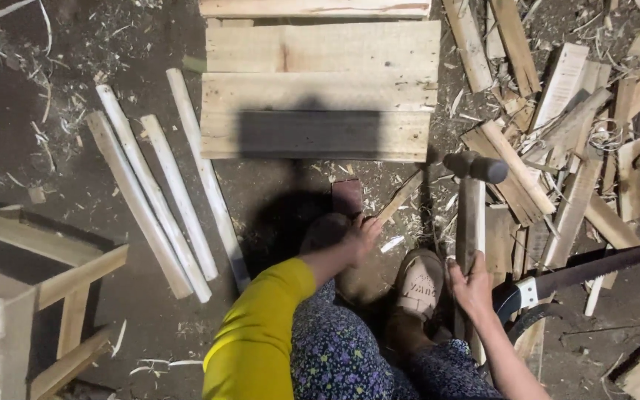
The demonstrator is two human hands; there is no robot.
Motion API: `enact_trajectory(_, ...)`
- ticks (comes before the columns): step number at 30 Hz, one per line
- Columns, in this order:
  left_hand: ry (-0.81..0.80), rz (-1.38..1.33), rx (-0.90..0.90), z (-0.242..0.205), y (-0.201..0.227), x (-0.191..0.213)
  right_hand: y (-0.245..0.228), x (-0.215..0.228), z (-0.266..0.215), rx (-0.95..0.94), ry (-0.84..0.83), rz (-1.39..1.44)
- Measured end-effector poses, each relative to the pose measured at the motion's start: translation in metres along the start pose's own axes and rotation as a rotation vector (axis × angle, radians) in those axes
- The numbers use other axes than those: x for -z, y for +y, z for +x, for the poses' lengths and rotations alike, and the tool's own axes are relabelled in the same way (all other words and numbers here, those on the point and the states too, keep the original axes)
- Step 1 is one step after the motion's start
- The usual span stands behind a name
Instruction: The person sits on the floor and uses a hammer to repeatedly strike a small piece of wood, breaking it into smaller fragments. They pick up the broken pieces and continue to hammer them, creating a pile of wood scraps.
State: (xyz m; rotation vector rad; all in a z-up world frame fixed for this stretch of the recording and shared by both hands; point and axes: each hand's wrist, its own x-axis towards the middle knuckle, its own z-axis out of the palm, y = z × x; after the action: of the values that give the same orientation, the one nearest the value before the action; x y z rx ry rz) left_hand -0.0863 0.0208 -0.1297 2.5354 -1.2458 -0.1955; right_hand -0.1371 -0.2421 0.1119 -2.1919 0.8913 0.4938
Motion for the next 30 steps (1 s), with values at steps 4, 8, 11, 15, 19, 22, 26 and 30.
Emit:
enact_trajectory(4, -0.416, 0.172, -0.06, 0.011, 0.0, 0.031, -0.034, -0.007, -0.011, -0.024, -0.077, 0.048)
enact_trajectory(8, -0.422, 0.117, -0.045, 0.011, -0.004, 0.052, -0.041, -0.002, -0.006, -0.016, -0.106, -0.007)
enact_trajectory(11, -0.185, 0.044, -0.075, 0.01, -0.007, 0.037, -0.093, 0.026, -0.025, -0.023, -0.064, 0.001)
enact_trajectory(15, 0.087, -0.019, -0.103, 0.001, -0.01, -0.002, -0.067, 0.016, -0.014, 0.011, -0.005, 0.004)
enact_trajectory(19, -0.334, 0.095, -0.12, 0.007, -0.005, 0.054, -0.061, 0.001, -0.01, 0.02, -0.068, 0.021)
enact_trajectory(22, -0.179, 0.091, -0.127, 0.004, -0.01, 0.052, -0.049, 0.0, 0.004, -0.058, -0.161, -0.081)
enact_trajectory(26, -0.162, 0.11, -0.111, -0.004, -0.015, -0.01, -0.011, 0.003, 0.032, -0.124, -0.193, 0.003)
enact_trajectory(30, 0.154, 0.115, -0.076, 0.0, -0.004, 0.007, 0.01, -0.006, 0.043, -0.183, -0.207, 0.204)
